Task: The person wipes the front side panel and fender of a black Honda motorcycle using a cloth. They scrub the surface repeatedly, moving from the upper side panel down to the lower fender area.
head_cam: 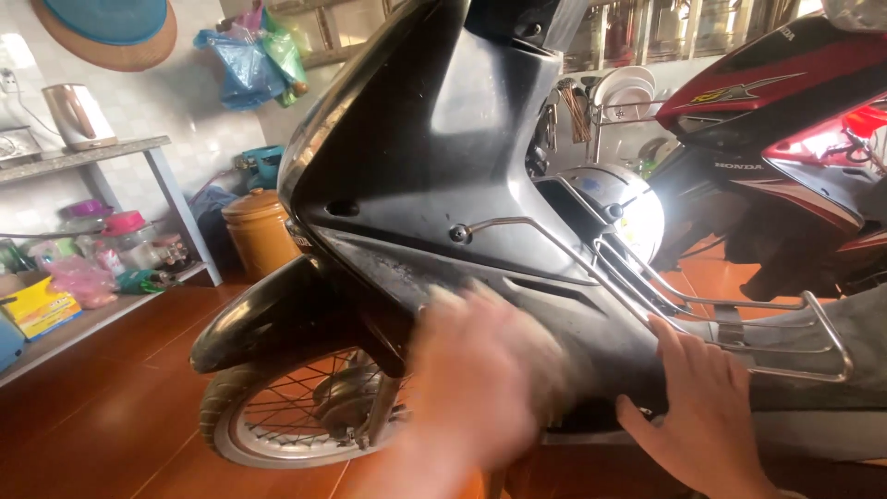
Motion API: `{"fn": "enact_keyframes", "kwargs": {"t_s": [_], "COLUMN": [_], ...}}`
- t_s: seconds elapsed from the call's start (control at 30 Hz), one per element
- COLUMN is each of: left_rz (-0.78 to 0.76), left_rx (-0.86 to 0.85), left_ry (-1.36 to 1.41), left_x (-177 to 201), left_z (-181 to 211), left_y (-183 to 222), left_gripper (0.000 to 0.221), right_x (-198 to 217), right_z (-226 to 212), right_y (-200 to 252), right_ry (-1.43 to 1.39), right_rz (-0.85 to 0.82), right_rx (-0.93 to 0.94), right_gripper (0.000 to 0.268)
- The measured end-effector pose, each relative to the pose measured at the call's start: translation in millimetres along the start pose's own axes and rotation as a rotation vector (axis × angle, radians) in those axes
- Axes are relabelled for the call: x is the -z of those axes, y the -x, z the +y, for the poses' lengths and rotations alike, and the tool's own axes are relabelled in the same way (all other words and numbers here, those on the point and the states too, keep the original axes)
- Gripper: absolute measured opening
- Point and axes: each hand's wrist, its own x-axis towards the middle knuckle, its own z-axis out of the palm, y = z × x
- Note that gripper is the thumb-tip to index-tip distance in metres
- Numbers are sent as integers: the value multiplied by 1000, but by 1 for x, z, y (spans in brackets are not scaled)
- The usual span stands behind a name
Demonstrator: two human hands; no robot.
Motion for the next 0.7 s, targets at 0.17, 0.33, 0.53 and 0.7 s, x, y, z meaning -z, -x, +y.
{"fn": "enact_keyframes", "kwargs": {"t_s": [0.17,0.33,0.53,0.7], "left_rz": [107,-81,-179,110], "left_rx": [-454,-131,-309,55], "left_ry": [30,-186,-116,35], "left_x": [29,-14,15,0], "left_z": [-42,-2,-51,-6], "left_y": [-26,6,-7,-1], "left_gripper": [47,25,41,28], "right_x": [6,0,4,1], "right_z": [6,5,6,3], "right_y": [0,1,0,-2], "right_ry": [-24,23,4,-4], "right_rz": [-47,-22,-27,-56], "right_rx": [32,24,61,18], "right_gripper": [99,103,101,100]}}
